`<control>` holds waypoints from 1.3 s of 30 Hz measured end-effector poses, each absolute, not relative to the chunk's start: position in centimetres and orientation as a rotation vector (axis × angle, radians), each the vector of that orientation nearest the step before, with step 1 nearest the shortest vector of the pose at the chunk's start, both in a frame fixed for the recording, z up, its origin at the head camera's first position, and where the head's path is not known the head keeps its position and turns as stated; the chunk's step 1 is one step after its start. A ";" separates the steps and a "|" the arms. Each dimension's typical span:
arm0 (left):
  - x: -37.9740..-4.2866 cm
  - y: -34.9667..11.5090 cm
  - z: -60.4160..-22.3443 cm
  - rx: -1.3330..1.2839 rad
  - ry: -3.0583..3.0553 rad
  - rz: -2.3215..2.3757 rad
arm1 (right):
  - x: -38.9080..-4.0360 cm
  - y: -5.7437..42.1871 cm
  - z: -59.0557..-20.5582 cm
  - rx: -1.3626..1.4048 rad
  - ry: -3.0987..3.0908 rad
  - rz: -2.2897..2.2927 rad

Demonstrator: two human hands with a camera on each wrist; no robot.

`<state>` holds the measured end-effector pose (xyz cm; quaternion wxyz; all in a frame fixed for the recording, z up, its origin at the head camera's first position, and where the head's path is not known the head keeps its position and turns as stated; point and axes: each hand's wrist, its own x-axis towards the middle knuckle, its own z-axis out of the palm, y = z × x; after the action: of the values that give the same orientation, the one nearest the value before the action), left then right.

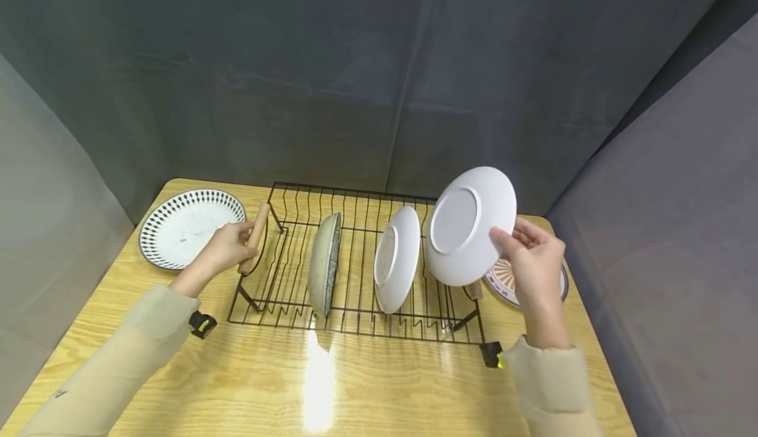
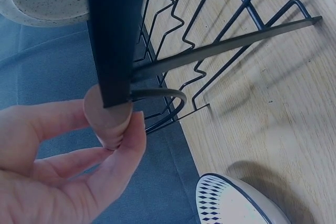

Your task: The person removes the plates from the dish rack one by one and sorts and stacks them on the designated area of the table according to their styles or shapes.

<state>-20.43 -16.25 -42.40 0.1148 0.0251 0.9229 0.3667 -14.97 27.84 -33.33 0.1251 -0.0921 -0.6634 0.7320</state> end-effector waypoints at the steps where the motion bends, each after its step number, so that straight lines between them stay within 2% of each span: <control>1: -20.5 -16.3 -42.4 0.072 2.708 1.070 | -15.0 28.1 -33.2 -0.282 -1.903 2.134; 15: -20.7 -16.3 -42.7 0.057 2.703 1.055 | -15.5 32.4 -32.9 -0.584 -1.516 2.098; 24: -20.6 -16.3 -42.7 0.043 2.708 1.082 | -16.4 34.3 -35.3 -0.669 -1.685 1.817; 34: -20.6 -16.3 -42.8 0.061 2.704 1.071 | -17.2 36.1 -39.7 -0.507 -2.229 0.969; 39: -20.6 -16.3 -42.8 0.049 2.689 1.077 | -17.6 36.8 -42.0 -0.299 -2.326 0.615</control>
<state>-20.65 -16.31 -42.75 0.1220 0.0166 0.9213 0.3689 -17.57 36.81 -42.03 0.3509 -0.1156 -0.8984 0.2375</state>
